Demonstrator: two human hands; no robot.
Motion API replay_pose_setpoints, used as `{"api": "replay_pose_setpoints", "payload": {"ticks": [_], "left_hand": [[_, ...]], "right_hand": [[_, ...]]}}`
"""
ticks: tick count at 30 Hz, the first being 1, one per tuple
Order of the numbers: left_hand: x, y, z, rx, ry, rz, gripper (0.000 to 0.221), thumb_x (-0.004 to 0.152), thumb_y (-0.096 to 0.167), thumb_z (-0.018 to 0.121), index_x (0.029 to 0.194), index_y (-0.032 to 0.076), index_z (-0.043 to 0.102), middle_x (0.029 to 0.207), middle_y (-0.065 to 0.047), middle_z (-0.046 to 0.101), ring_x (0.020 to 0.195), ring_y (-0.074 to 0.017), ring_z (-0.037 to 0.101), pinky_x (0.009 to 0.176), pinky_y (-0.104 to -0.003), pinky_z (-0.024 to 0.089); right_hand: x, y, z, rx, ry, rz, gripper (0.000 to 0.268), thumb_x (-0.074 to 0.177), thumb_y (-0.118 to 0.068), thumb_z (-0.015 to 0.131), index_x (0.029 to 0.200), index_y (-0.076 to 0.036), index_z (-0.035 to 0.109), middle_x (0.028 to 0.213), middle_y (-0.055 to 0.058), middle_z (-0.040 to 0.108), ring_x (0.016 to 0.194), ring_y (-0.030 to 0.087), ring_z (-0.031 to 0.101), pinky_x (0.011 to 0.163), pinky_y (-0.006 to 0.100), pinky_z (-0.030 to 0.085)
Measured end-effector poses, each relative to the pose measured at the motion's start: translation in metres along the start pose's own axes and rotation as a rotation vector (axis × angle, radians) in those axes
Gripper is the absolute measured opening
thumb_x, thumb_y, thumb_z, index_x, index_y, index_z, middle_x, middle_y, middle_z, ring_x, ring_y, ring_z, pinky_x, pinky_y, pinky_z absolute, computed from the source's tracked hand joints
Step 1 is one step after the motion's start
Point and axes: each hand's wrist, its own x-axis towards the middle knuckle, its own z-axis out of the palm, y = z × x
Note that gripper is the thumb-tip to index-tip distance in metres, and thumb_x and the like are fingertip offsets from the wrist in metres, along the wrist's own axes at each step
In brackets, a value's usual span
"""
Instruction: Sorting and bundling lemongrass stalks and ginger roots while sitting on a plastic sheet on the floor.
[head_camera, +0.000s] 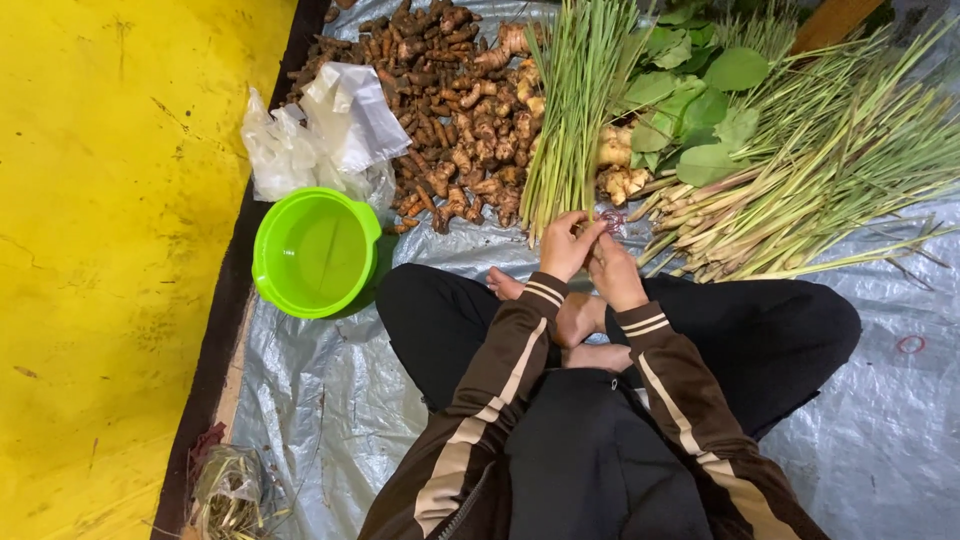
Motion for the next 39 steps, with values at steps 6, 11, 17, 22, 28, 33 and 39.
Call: {"api": "replay_pose_setpoints", "payload": {"ticks": [6, 11, 17, 22, 28, 33, 39], "left_hand": [[0.000, 0.003, -0.002, -0.347, -0.032, -0.105, 0.022, 0.094, 0.022, 0.078, 0.110, 0.006, 0.077, 0.090, -0.008, 0.077, 0.085, -0.0131, 0.070, 0.078, -0.030, 0.058], [-0.004, 0.028, -0.020, -0.575, -0.053, -0.137, 0.020, 0.098, 0.017, 0.075, 0.114, 0.005, 0.075, 0.094, -0.006, 0.078, 0.086, -0.0080, 0.068, 0.080, -0.026, 0.059], [0.001, 0.022, -0.028, -0.628, -0.084, -0.117, 0.024, 0.093, 0.011, 0.079, 0.116, 0.006, 0.075, 0.097, -0.007, 0.078, 0.085, -0.0083, 0.069, 0.079, -0.026, 0.061], [0.003, 0.010, -0.025, -0.609, -0.106, -0.143, 0.024, 0.091, 0.006, 0.078, 0.115, 0.005, 0.075, 0.097, -0.011, 0.077, 0.083, -0.0112, 0.072, 0.075, -0.025, 0.063], [-0.001, 0.008, -0.030, -0.639, -0.085, -0.163, 0.021, 0.104, 0.004, 0.060, 0.124, -0.002, 0.063, 0.107, -0.019, 0.074, 0.095, -0.0193, 0.069, 0.086, -0.035, 0.061], [-0.002, 0.005, -0.038, -0.615, -0.129, -0.094, 0.017, 0.105, 0.003, 0.056, 0.121, -0.001, 0.060, 0.102, -0.017, 0.075, 0.089, -0.0180, 0.072, 0.078, -0.031, 0.063], [0.025, -0.018, -0.047, -0.414, -0.172, 0.069, 0.016, 0.105, 0.005, 0.056, 0.119, 0.002, 0.062, 0.096, -0.012, 0.077, 0.089, -0.0148, 0.070, 0.077, -0.029, 0.061]], "right_hand": [[-0.008, -0.019, -0.019, 0.665, 0.006, 0.198, 0.024, 0.088, -0.009, 0.080, 0.111, -0.007, 0.073, 0.089, 0.009, 0.073, 0.077, 0.015, 0.068, 0.069, 0.028, 0.059], [-0.009, -0.018, -0.011, 1.060, -0.022, 0.362, 0.034, 0.095, -0.009, 0.073, 0.126, 0.000, 0.064, 0.101, 0.013, 0.073, 0.081, 0.016, 0.072, 0.070, 0.030, 0.062], [-0.001, 0.017, 0.012, 1.087, -0.010, 0.379, 0.034, 0.100, -0.014, 0.069, 0.130, 0.001, 0.064, 0.106, 0.016, 0.073, 0.084, 0.019, 0.073, 0.074, 0.033, 0.062], [-0.002, 0.003, 0.008, 1.119, 0.074, 0.437, 0.032, 0.107, -0.020, 0.061, 0.131, 0.001, 0.062, 0.112, 0.019, 0.072, 0.091, 0.022, 0.074, 0.079, 0.035, 0.063], [0.002, 0.009, 0.008, 1.342, 0.082, 0.487, 0.036, 0.099, -0.007, 0.069, 0.131, 0.005, 0.060, 0.118, 0.022, 0.070, 0.103, 0.029, 0.073, 0.091, 0.042, 0.060], [-0.002, -0.001, 0.014, 1.162, 0.203, 0.443, 0.027, 0.096, -0.005, 0.070, 0.122, 0.000, 0.066, 0.099, 0.011, 0.073, 0.082, 0.020, 0.075, 0.071, 0.035, 0.065], [0.009, 0.021, 0.023, 0.915, 0.310, 0.340, 0.015, 0.106, -0.014, 0.060, 0.112, -0.003, 0.067, 0.076, 0.008, 0.065, 0.049, 0.013, 0.060, 0.042, 0.023, 0.050]]}}
